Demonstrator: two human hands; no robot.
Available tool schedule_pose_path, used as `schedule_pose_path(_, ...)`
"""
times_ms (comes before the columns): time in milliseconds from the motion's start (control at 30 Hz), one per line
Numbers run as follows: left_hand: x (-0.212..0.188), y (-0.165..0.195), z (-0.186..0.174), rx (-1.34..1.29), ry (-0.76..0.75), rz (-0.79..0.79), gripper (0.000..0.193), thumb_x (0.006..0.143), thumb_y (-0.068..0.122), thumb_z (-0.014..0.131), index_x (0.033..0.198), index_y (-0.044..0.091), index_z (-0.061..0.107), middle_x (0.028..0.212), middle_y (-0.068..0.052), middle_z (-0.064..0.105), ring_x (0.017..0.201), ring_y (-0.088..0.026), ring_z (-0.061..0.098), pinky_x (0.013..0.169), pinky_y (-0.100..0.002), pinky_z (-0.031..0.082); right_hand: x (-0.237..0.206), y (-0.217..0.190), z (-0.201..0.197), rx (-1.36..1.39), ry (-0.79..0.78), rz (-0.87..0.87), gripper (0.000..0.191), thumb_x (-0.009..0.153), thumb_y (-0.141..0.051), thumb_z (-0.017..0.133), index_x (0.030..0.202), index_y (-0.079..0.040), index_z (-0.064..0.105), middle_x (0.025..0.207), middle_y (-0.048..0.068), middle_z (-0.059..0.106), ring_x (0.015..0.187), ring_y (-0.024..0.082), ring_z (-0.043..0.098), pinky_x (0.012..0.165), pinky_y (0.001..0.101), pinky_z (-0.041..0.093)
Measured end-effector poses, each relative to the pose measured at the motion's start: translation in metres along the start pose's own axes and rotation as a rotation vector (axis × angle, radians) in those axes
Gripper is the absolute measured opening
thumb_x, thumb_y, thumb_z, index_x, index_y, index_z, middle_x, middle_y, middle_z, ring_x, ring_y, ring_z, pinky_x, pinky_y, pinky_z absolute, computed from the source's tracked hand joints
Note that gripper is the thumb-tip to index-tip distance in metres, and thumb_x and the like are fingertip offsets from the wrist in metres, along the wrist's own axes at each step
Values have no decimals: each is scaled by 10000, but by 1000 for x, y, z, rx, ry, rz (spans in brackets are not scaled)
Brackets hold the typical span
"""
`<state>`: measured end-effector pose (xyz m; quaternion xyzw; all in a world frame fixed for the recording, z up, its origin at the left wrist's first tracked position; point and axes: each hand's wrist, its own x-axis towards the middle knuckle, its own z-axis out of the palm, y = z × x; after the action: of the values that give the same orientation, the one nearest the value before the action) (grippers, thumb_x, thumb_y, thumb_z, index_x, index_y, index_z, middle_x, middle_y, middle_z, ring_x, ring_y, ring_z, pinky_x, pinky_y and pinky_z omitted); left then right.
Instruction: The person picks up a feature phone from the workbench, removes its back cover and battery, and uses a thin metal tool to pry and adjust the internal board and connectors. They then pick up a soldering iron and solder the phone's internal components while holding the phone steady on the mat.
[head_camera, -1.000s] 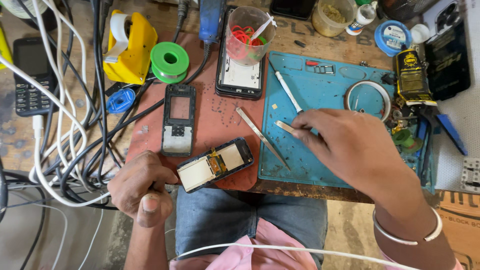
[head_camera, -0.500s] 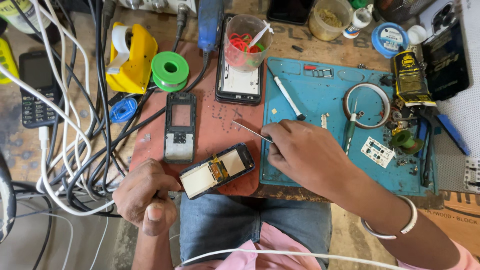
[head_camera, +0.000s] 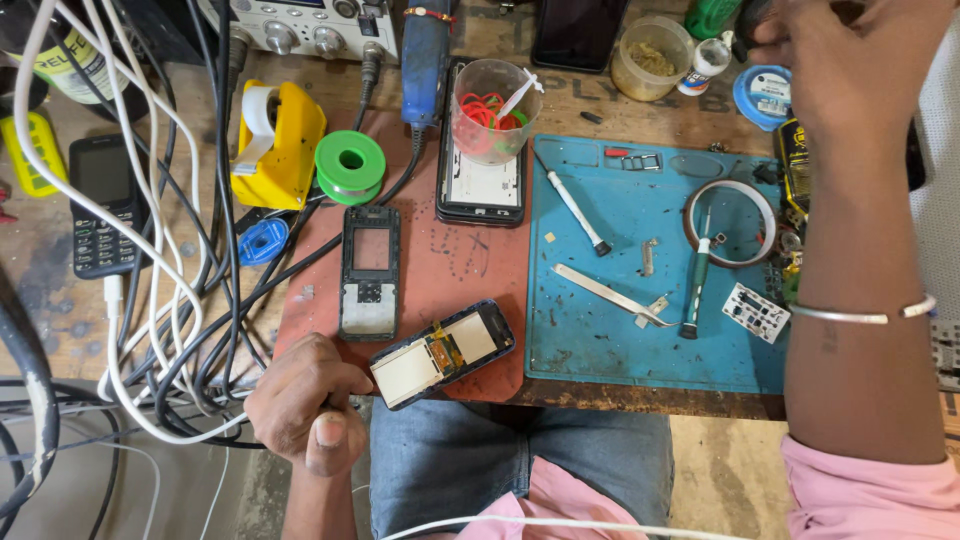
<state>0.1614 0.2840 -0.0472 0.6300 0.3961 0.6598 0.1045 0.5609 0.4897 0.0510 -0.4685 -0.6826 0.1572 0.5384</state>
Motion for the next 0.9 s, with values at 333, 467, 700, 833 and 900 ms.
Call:
schedule_pose_path(333, -1, 3, -1, 2, -4, -32, 687, 1071, 515, 491, 690, -44, 616, 590, -72, 505, 487, -163, 472, 487, -296, 315, -6, 45, 20, -189, -76, -107, 223, 1092, -18, 456, 1066, 58, 664, 914, 103, 731, 858, 172, 768, 715, 282, 650)
schedule_pose_path(467, -2, 4, -1, 13, 2, -24, 676, 1080, 498, 489, 694, -43, 618, 593, -71, 511, 522, -170, 476, 487, -296, 316, -4, 48, 24, -291, -92, -270, 158, 1015, 82, 520, 1029, 108, 676, 957, 180, 747, 908, 240, 782, 741, 311, 599)
schedule_pose_path(700, 0, 3, -2, 19, -18, -14, 655, 1064, 482, 511, 684, -40, 622, 592, -73, 512, 520, -176, 484, 485, -293, 320, -2, 42, 30, -399, -110, -225, 154, 960, 47, 599, 1048, 62, 725, 909, 173, 763, 836, 227, 769, 708, 320, 584)
schedule_pose_path(833, -1, 3, -4, 25, -28, -23, 653, 1062, 490, 518, 691, -37, 625, 598, -69, 511, 528, -175, 486, 492, -292, 324, -2, 48, 31, -433, -144, -279, 186, 976, 61, 578, 1082, 66, 730, 942, 184, 768, 873, 241, 769, 748, 333, 588)
schedule_pose_path(900, -1, 3, -4, 28, -34, -23, 643, 1059, 484, 530, 693, -36, 628, 598, -66, 510, 529, -174, 486, 493, -291, 325, -3, 55, 31, -383, -151, -253, 191, 985, 54, 564, 1092, 65, 722, 968, 186, 762, 926, 245, 769, 768, 328, 596)
